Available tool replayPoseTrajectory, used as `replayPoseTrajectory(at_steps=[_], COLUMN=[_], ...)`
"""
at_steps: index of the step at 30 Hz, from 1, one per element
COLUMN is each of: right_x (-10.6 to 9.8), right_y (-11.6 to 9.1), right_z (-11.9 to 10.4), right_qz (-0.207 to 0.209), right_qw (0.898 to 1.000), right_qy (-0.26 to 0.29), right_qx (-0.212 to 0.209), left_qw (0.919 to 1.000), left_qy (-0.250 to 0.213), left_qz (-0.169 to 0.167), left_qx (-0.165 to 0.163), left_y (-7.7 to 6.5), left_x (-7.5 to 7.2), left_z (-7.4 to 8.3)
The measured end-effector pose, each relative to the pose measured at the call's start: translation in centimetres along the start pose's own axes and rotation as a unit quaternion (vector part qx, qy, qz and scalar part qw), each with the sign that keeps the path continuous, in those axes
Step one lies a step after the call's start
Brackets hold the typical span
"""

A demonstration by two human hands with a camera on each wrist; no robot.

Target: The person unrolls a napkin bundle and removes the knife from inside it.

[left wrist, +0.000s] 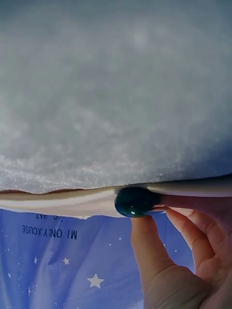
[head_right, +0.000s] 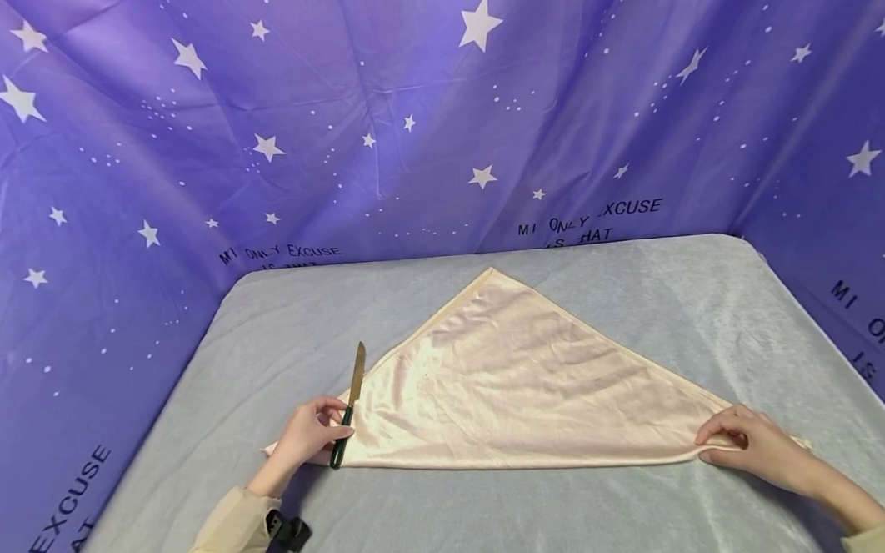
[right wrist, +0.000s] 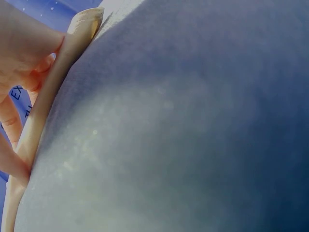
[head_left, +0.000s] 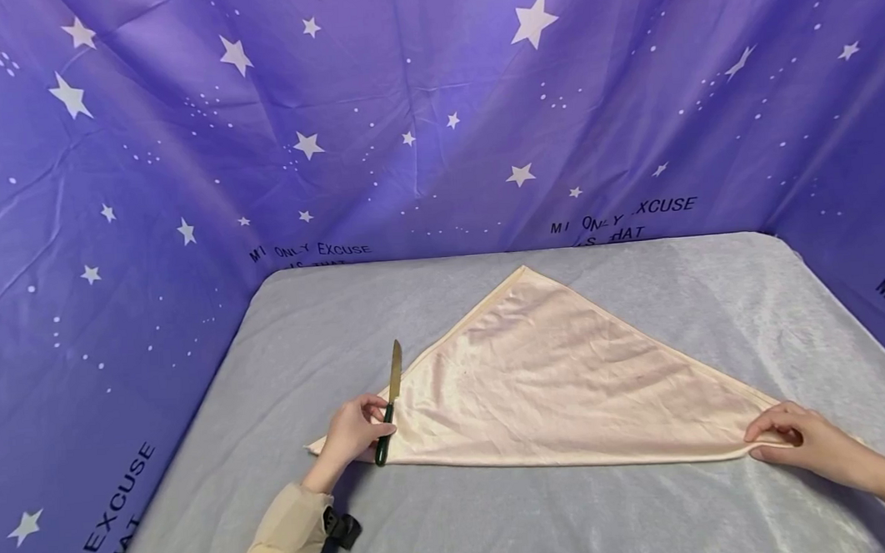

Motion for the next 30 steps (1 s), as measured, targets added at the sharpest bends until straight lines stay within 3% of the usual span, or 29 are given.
replayPoseTrajectory(at_steps=[5,9,15,20,30], right_x=[0.03,0.03,0.07,0.05,-0.02], right_y=[0.04,0.04,-0.01,-0.02,-0.01], right_z=[0.01,0.14,0.17,0.11,0.18], right_qz=[0.002,0.001,0.000,-0.002,-0.005], right_qw=[1.000,1.000,1.000,1.000,1.000], right_qy=[0.004,0.007,0.009,0.007,0.003], right_qx=[-0.008,-0.011,-0.012,-0.010,0.003], left_qw=[1.0000,0.9993,0.9928,0.9905,0.9785], left_qy=[-0.001,-0.031,-0.104,-0.120,-0.179], left_qz=[0.000,-0.005,-0.015,-0.011,-0.012], left_qx=[-0.002,-0.019,-0.059,-0.067,-0.101], left_y=[0.22,0.32,0.37,0.39,0.17], left_x=[0.06,0.04,0.03,0.10,-0.10], left_z=[0.05,-0.12,-0.44,-0.66,-0.88])
Point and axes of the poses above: each hand's wrist, its own y-axis towards the middle knuckle, its own x-axis out of the palm, z = x × y, the point moved 1 cm from there along y, towards the middle knuckle, and after that the axes turned 3 degrees about z, right-handed, at the moved point
